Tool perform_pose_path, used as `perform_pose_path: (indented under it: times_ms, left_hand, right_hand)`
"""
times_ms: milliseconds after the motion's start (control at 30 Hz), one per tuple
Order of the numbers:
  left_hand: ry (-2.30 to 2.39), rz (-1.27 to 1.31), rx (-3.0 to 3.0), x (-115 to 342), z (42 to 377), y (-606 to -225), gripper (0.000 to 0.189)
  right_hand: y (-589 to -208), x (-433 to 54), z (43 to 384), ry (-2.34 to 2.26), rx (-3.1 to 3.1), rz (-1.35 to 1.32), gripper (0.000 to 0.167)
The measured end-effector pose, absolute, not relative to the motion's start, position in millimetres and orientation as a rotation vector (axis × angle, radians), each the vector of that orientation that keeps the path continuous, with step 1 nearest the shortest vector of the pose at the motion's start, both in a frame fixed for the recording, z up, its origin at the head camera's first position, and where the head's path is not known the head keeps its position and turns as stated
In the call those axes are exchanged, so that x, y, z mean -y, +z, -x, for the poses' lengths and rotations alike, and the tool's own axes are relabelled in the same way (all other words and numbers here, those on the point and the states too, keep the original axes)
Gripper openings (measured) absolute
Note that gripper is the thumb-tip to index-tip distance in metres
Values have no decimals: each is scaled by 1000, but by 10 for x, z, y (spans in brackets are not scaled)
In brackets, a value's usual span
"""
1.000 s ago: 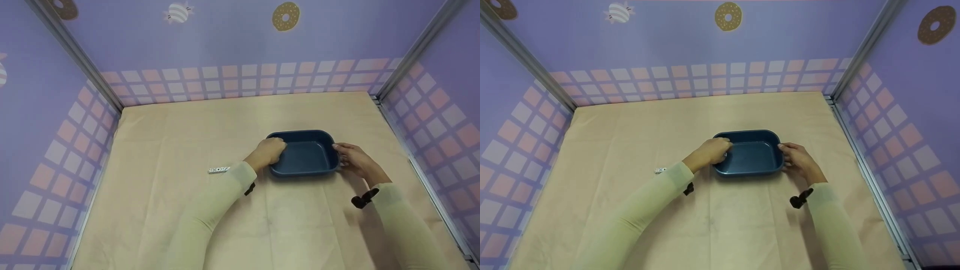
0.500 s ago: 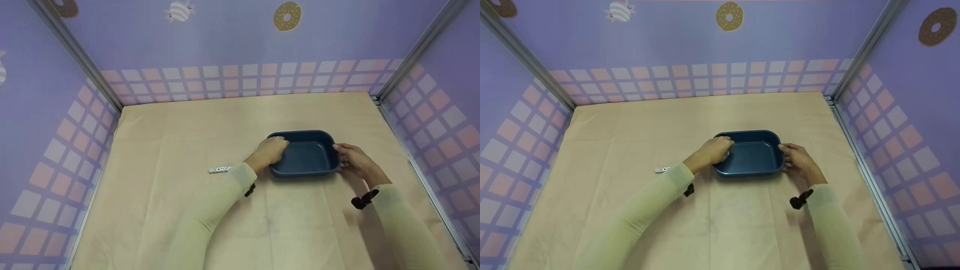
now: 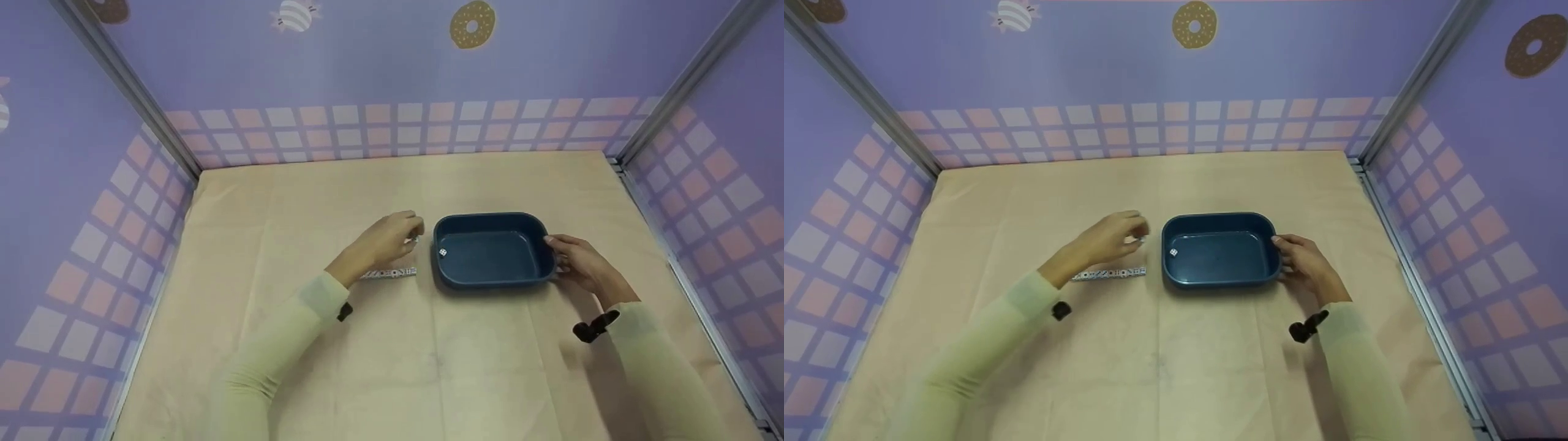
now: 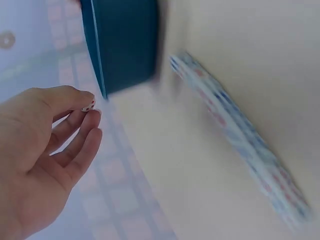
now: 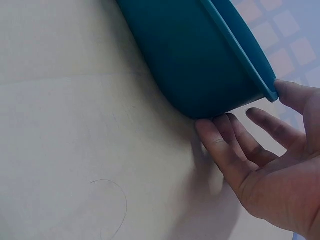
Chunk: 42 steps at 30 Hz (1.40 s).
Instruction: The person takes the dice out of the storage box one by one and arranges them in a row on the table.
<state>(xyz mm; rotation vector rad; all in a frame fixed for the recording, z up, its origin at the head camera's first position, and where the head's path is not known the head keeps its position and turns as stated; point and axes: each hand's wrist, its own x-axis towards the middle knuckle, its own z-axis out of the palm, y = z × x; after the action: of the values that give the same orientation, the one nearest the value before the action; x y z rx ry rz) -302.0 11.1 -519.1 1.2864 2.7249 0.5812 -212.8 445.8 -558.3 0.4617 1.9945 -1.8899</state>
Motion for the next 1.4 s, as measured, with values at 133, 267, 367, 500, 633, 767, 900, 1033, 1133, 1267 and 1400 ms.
perform_pose_path:
  times_ms: [133, 267, 367, 500, 633, 767, 900, 1033, 1133, 1267, 1400]
  left_hand:
    - [584, -1166, -2759, 339, 3001, -5247, 19]
    - [562, -1082, -2768, 706, 2959, -5304, 21]
    - [511, -1029, -2771, 929, 2923, -5358, 20]
    - [463, -958, -2757, 1157, 2869, -5435, 18]
    - [464, -929, -2731, 1290, 2811, -5514, 15]
    - [493, -915, -2715, 1345, 2768, -5587, 12]
    - [531, -900, -2697, 1359, 2743, -5619, 11]
    - [562, -905, -2677, 1360, 2731, -5611, 13]
    - [589, -918, -2666, 1365, 2729, -5622, 15]
    - [635, -928, -2652, 1372, 2733, -5647, 14]
    - [676, -929, -2636, 1384, 2731, -5658, 13]
  right_hand:
    - [-5623, -4458, 2141, -1891, -2014, -469, 56]
    - [-5652, -4471, 2155, -1875, -2030, -482, 60]
    - [-5664, -4478, 2153, -1871, -2029, -491, 63]
    - [-5662, -4490, 2139, -1873, -2022, -472, 63]
    - [-5662, -4507, 2131, -1881, -2024, -448, 60]
    - [-5665, -4512, 2139, -1879, -2018, -444, 60]
    - [-5670, -4501, 2144, -1872, -2014, -453, 63]
    - [-5667, -4493, 2141, -1872, -2014, -469, 60]
    - [-5666, -4487, 2136, -1874, -2017, -479, 58]
    - [-5666, -4479, 2138, -1868, -2025, -479, 59]
    - [-5668, -4476, 2140, -1866, -2030, -487, 63]
